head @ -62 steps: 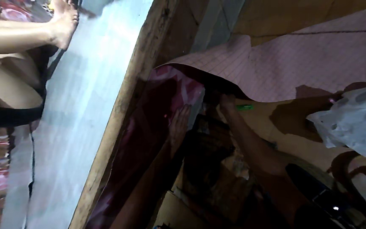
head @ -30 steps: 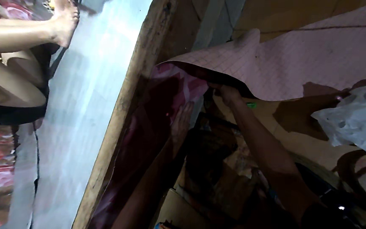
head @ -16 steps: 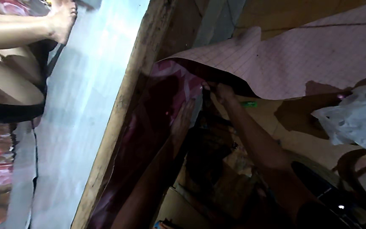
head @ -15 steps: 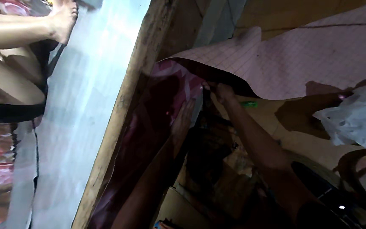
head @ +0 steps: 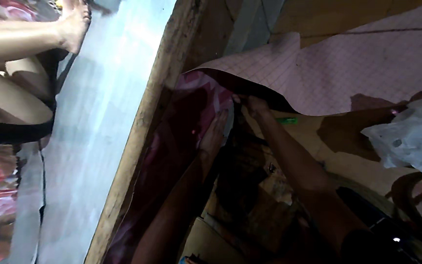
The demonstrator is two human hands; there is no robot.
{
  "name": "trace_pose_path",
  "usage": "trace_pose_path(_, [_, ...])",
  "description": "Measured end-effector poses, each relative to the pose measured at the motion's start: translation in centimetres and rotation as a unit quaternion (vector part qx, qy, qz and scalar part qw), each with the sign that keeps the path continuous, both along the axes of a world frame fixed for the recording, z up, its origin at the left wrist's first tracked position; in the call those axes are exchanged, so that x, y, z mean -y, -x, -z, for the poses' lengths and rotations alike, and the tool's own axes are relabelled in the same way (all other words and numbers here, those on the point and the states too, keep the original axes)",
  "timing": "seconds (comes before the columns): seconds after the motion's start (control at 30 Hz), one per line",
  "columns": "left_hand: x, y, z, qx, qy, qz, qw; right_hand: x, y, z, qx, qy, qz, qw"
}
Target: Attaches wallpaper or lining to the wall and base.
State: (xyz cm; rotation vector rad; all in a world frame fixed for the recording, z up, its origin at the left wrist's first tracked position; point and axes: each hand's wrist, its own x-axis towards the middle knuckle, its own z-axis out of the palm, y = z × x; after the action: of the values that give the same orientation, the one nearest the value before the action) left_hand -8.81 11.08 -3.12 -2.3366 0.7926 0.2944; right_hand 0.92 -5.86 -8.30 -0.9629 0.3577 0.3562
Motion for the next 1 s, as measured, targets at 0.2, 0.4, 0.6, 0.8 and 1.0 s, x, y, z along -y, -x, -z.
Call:
trace_pose_path(0.2, [1.1,-1.0,-0.5,-0.032,-0.064,-0.013,0.997,0.0,-0.1,-0.3,-0.012,0.007,-0.015,1.0])
trace_pose_path(0.4, [1.7,-1.5,-1.0,-0.094,0.046,-0.107,0.989,-0.3,-0.3,0.0,0.018,0.031,-0.007,0.999])
trace_pose_path(0.6, [2.8,-3.0,-0.7,-0.133,0.043,-0.143,0.98,-0.2,-0.4,0.0,0.026,0.037,-0.018,0.999])
trace_pose_path(0.8, [3.6,-4.0,-0.4,-0.142,0.036,-0.14,0.979,0.4,-0.5,-0.4,0.015,0.12,-0.094,0.988])
trace_pose_path(1.0, [4.3,-4.6,0.3,-0.122,0.111,-0.144,0.976,3.1,0.9,-0.1,0.097,0.149,-0.089,0.98])
